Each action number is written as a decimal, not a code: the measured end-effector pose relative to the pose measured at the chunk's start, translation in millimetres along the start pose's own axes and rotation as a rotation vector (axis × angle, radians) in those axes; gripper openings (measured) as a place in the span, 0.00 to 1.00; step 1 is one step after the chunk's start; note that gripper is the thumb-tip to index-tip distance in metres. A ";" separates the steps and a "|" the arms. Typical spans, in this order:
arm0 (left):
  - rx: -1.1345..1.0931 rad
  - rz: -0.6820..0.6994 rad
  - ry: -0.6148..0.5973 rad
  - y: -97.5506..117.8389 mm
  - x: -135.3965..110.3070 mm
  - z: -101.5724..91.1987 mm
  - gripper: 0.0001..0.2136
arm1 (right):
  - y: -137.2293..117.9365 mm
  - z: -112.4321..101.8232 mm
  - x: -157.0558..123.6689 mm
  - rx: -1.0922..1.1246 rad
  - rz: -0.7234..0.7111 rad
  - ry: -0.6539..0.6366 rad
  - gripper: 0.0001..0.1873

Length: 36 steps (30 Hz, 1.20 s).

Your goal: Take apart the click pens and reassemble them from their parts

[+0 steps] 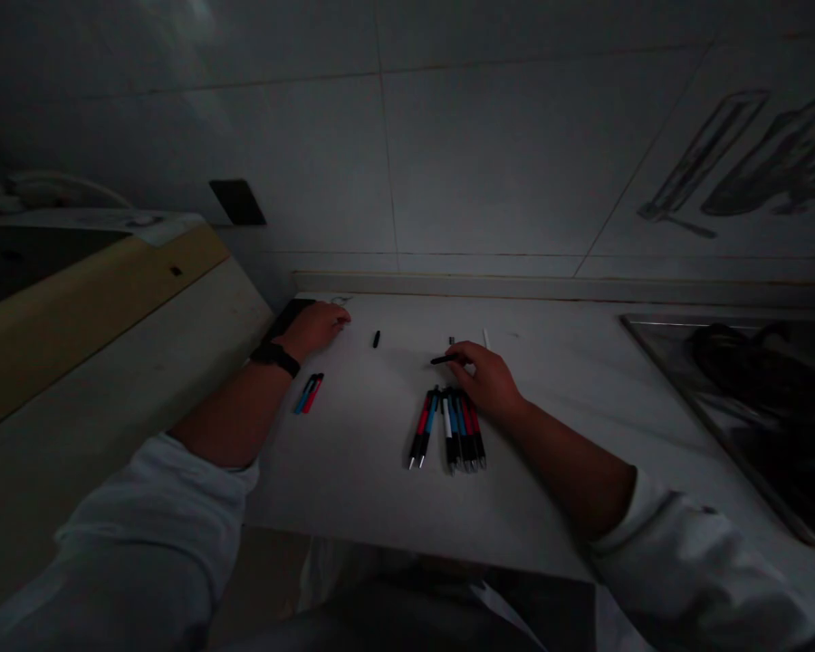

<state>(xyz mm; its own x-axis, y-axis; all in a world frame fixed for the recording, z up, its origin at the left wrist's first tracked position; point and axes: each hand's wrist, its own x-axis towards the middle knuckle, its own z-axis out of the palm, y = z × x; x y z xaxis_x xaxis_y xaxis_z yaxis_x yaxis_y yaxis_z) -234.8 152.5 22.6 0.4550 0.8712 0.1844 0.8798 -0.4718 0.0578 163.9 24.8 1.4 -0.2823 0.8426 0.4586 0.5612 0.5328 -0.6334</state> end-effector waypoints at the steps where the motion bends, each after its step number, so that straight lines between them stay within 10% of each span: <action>1: 0.000 0.002 0.000 -0.7 -0.8 0.6 0.14 | -0.9 -0.4 0.0 -0.003 0.001 -0.002 0.09; 36: 0.197 0.045 -0.142 8.5 -8.0 -20.9 0.19 | -0.7 -0.5 -1.1 -0.009 -0.009 -0.034 0.09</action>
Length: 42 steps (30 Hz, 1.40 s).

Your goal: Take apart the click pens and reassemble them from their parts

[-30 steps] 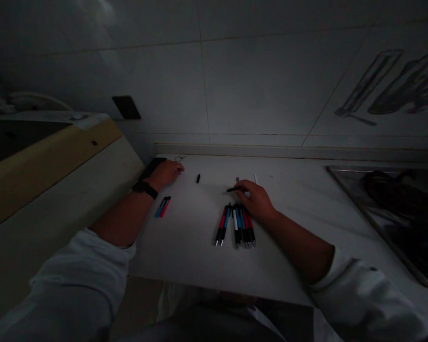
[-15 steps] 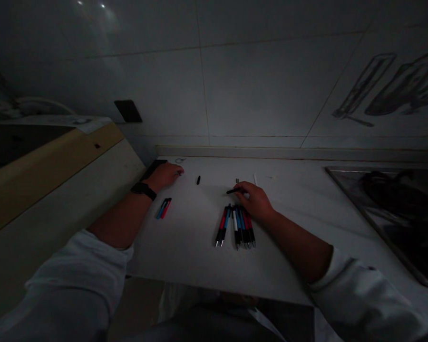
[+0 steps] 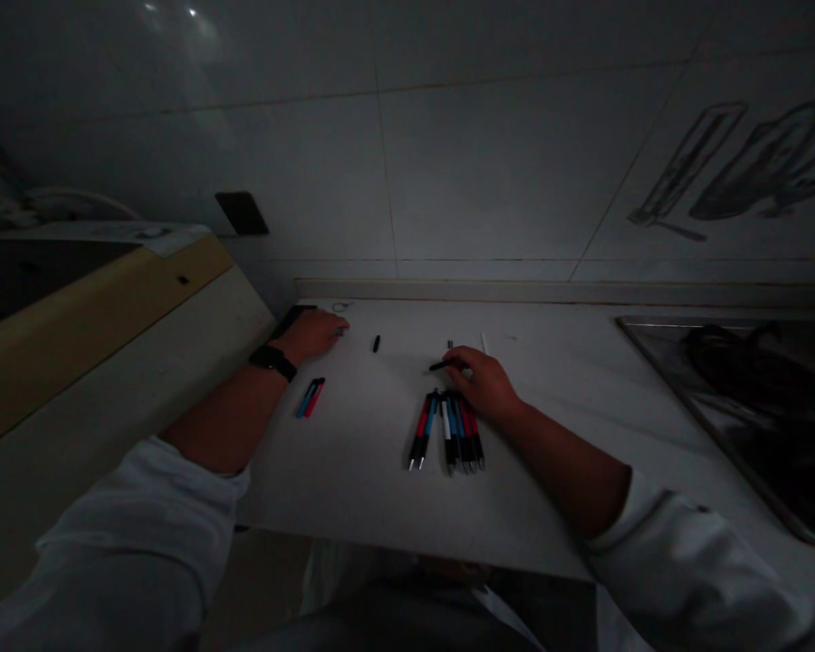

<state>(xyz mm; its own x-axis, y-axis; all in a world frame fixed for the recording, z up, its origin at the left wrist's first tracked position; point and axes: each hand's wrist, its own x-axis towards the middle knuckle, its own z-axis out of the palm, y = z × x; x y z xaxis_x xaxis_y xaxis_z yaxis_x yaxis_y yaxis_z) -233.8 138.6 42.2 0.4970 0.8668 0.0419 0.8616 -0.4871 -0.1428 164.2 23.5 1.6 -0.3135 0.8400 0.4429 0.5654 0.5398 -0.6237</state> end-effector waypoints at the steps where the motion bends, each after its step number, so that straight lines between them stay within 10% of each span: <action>1: 0.007 0.000 0.010 3.2 -1.3 -4.9 0.19 | 0.9 0.5 0.3 0.015 0.001 0.002 0.10; 12: -0.245 0.572 0.244 149.3 -13.6 -76.5 0.15 | -2.0 6.3 1.9 0.415 0.147 -0.077 0.11; 16: -0.265 0.656 0.273 172.7 -14.7 -84.3 0.17 | -11.1 2.7 1.3 0.598 0.206 -0.180 0.14; 31: -0.283 0.665 0.186 183.2 -23.6 -82.4 0.24 | -14.1 -0.6 3.2 0.669 0.181 -0.354 0.16; 37: -0.400 0.331 0.280 129.3 -1.8 -57.7 0.24 | -5.7 -6.5 5.4 0.460 0.124 0.028 0.13; 42: -0.348 0.161 0.165 79.9 24.9 -10.6 0.25 | -1.4 -4.2 3.1 0.370 0.068 0.069 0.10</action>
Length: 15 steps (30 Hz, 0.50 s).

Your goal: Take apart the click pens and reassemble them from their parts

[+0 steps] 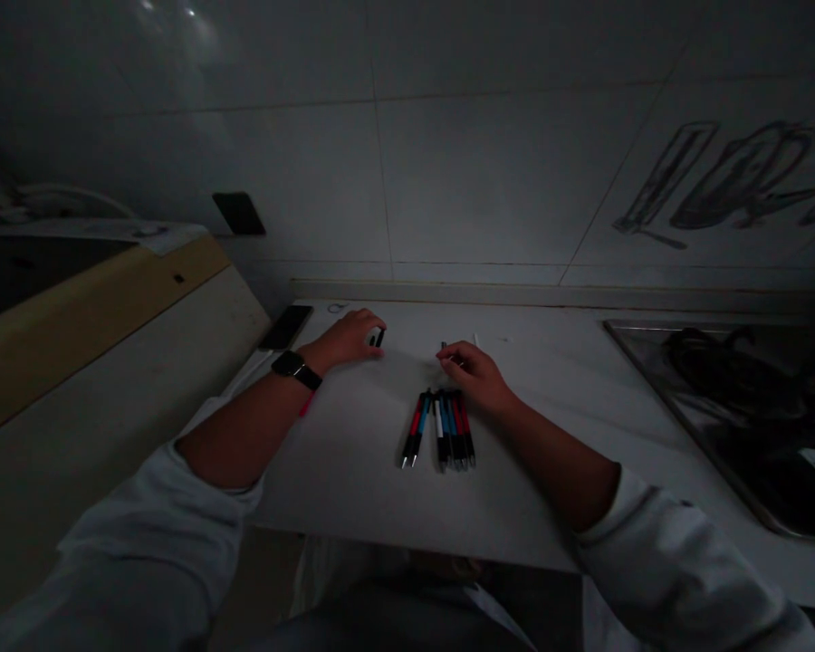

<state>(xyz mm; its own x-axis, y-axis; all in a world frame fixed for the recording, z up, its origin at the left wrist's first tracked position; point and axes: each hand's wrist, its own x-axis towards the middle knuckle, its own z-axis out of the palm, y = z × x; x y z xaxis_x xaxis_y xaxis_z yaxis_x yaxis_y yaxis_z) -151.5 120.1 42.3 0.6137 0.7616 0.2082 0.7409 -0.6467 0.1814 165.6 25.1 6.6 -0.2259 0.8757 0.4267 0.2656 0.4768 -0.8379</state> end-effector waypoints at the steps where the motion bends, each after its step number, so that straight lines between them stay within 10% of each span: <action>1: 0.007 -0.017 -0.015 -8.0 2.1 6.0 0.25 | -0.1 0.4 -0.7 -0.014 -0.012 -0.010 0.10; 15: -0.063 -0.099 -0.181 -19.4 11.8 13.9 0.25 | -6.2 -0.1 -1.6 -0.073 0.030 -0.064 0.09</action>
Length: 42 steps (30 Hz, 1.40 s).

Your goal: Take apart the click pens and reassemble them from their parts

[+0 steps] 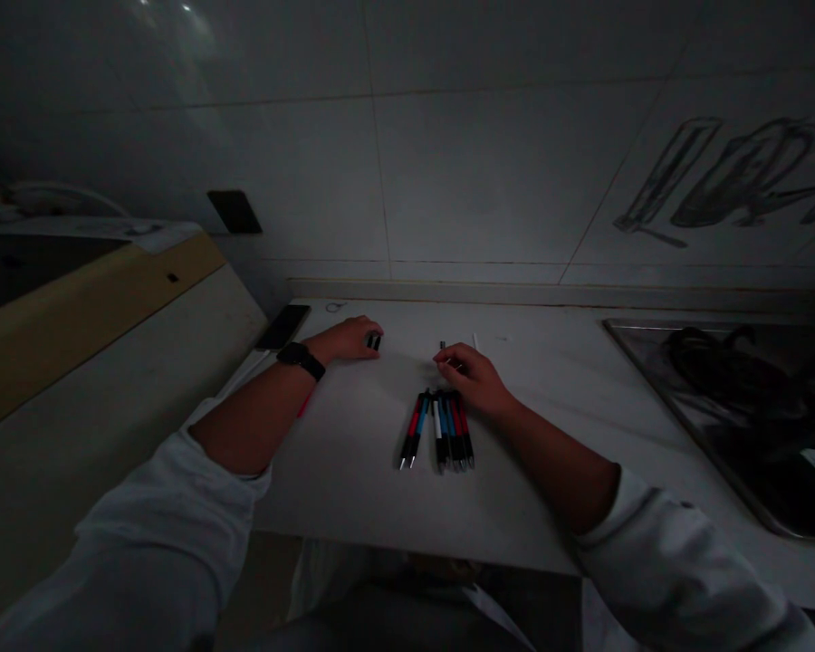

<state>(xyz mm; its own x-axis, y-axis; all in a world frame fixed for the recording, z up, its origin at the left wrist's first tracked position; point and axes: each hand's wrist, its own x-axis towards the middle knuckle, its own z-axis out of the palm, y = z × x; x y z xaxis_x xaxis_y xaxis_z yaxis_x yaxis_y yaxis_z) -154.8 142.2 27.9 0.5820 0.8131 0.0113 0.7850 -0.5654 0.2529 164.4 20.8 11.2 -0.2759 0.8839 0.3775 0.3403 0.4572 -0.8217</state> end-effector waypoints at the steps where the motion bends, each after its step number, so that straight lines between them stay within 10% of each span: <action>1: -0.008 0.003 -0.002 0.2 0.3 -0.1 0.24 | 0.0 0.1 -0.1 -0.002 -0.001 -0.001 0.09; 22: -0.034 0.038 -0.006 -4.4 -2.8 -4.7 0.26 | 3.9 -4.6 0.9 -0.064 -0.016 0.029 0.11; 26: -0.067 -0.028 0.140 22.3 -5.8 -11.2 0.25 | -4.5 -20.9 2.8 -0.237 0.037 0.003 0.11; 34: -0.418 0.043 0.444 127.6 -26.2 6.9 0.15 | -6.6 -46.4 -5.7 -0.546 0.304 -0.444 0.19; 42: -0.455 0.043 0.474 121.3 -34.8 38.4 0.12 | -11.3 -50.2 -9.4 -0.509 0.331 -0.467 0.20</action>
<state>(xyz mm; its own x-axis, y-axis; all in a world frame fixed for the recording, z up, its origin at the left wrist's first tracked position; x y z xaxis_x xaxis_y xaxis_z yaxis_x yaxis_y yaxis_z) -71.7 40.0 21.0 0.3729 0.8226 0.4293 0.5341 -0.5686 0.6256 208.3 12.2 38.3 -0.4004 0.9011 -0.1665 0.8121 0.2648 -0.5199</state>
